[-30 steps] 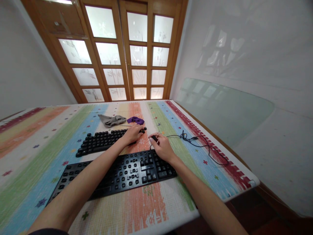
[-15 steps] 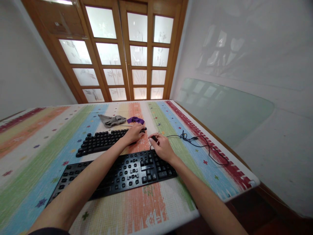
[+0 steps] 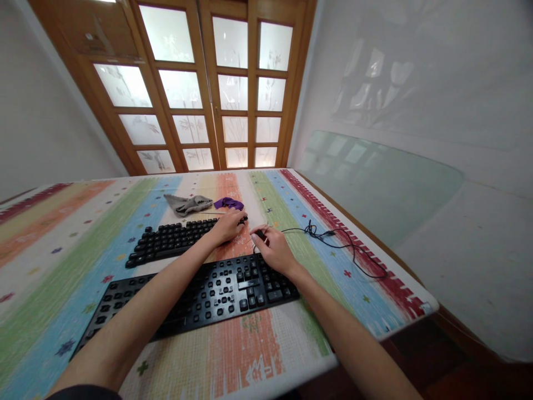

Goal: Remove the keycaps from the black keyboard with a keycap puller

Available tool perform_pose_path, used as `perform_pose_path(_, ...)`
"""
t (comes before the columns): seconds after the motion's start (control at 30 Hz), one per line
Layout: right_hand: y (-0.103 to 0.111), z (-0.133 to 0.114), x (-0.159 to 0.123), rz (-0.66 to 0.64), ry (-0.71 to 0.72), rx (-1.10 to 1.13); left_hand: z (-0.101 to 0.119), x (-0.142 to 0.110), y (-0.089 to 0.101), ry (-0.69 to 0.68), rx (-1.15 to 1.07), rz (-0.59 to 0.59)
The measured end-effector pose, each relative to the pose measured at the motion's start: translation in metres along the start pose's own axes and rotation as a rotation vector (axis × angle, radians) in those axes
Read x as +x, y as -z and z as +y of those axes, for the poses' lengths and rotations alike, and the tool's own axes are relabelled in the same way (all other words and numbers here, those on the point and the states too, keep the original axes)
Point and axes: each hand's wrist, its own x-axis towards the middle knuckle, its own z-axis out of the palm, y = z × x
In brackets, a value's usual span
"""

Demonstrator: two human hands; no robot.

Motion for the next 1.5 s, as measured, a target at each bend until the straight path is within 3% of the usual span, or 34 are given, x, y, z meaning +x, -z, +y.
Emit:
perform_pose_path(0.33, 0.0, 0.0, 0.0, -0.019, 0.002, -0.01, -0.002, -0.001, -0.001, -0.008, 0.019, 0.002)
perform_pose_path(0.53, 0.002, 0.004, 0.001, -0.027, -0.02, 0.093, -0.003, -0.006, 0.0, -0.026, 0.051, 0.043)
perform_pose_path(0.83, 0.011, 0.004, 0.002, -0.092, -0.08, 0.194, 0.022, -0.036, 0.017, -0.13, -0.142, 0.11)
perform_pose_path(1.0, 0.016, 0.004, 0.002, -0.172, -0.05, 0.114, 0.047, -0.065, 0.024, -0.167, -0.335, 0.027)
perform_pose_path(1.13, 0.019, 0.003, 0.002, -0.29, -0.156, 0.197, 0.061, -0.081, 0.025, -0.121, -0.444, 0.004)
perform_pose_path(1.33, 0.022, 0.002, 0.001, -0.423, -0.244, 0.337, 0.067, -0.088, 0.021, -0.087, -0.472, 0.026)
perform_pose_path(1.5, 0.02, -0.002, -0.001, -0.459, -0.277, 0.362, 0.068, -0.09, 0.022, -0.088, -0.494, 0.041)
